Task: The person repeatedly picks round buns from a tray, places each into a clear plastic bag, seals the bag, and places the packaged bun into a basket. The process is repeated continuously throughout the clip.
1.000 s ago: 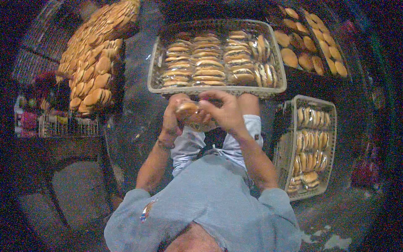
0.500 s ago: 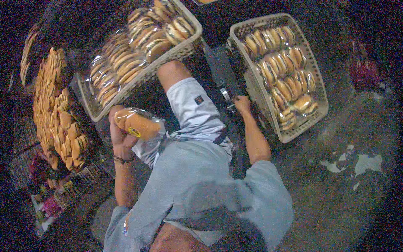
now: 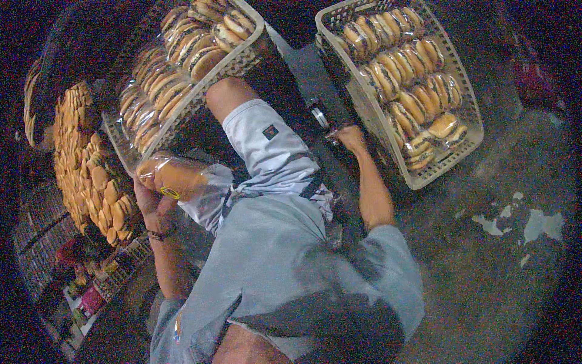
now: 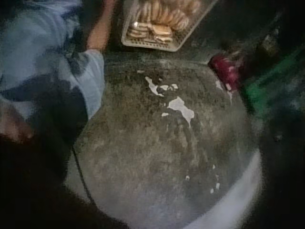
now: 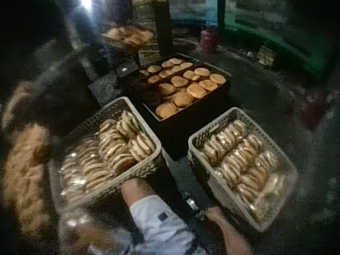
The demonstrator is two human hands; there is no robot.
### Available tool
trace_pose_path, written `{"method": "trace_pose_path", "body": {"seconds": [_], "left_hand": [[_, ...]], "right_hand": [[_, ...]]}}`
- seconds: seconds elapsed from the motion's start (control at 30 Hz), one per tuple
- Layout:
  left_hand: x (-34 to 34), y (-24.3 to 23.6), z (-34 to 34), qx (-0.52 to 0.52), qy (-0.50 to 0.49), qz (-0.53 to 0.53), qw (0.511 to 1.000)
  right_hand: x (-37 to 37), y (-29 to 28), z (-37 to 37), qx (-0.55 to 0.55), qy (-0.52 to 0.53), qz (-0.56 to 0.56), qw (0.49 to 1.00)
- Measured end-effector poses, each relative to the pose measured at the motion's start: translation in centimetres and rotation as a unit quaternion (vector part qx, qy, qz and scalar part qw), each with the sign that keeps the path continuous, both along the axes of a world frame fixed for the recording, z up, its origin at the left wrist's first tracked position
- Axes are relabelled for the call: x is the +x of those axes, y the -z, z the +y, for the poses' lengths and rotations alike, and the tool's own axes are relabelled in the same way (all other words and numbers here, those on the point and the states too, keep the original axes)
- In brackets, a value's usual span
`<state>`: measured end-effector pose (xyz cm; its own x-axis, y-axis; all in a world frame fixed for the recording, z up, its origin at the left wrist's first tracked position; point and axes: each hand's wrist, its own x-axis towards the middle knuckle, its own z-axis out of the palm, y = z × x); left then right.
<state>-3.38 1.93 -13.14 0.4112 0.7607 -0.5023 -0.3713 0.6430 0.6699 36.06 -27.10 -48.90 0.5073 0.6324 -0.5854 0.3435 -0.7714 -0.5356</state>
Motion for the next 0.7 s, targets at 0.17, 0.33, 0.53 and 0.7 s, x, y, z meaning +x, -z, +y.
{"method": "trace_pose_path", "body": {"seconds": [0.17,0.33,0.53,0.7], "left_hand": [[-0.6,0.1,0.4,0.018,0.047,-0.005,0.999],[-0.7,0.0,1.2,0.011,0.034,-0.034,0.999],[-1.0,-1.8,1.1,0.087,0.012,0.058,0.994],[0.1,-3.2,0.5,0.273,-0.011,0.15,0.95]], "right_hand": [[-2.7,-1.2,-4.7,-0.061,0.068,0.006,0.996],[-4.3,1.6,-3.5,-0.116,0.149,-0.056,0.98],[-1.4,5.0,-6.3,-0.206,0.018,-0.143,0.968],[-1.8,-12.8,2.2,0.117,0.279,0.377,0.875]]}}
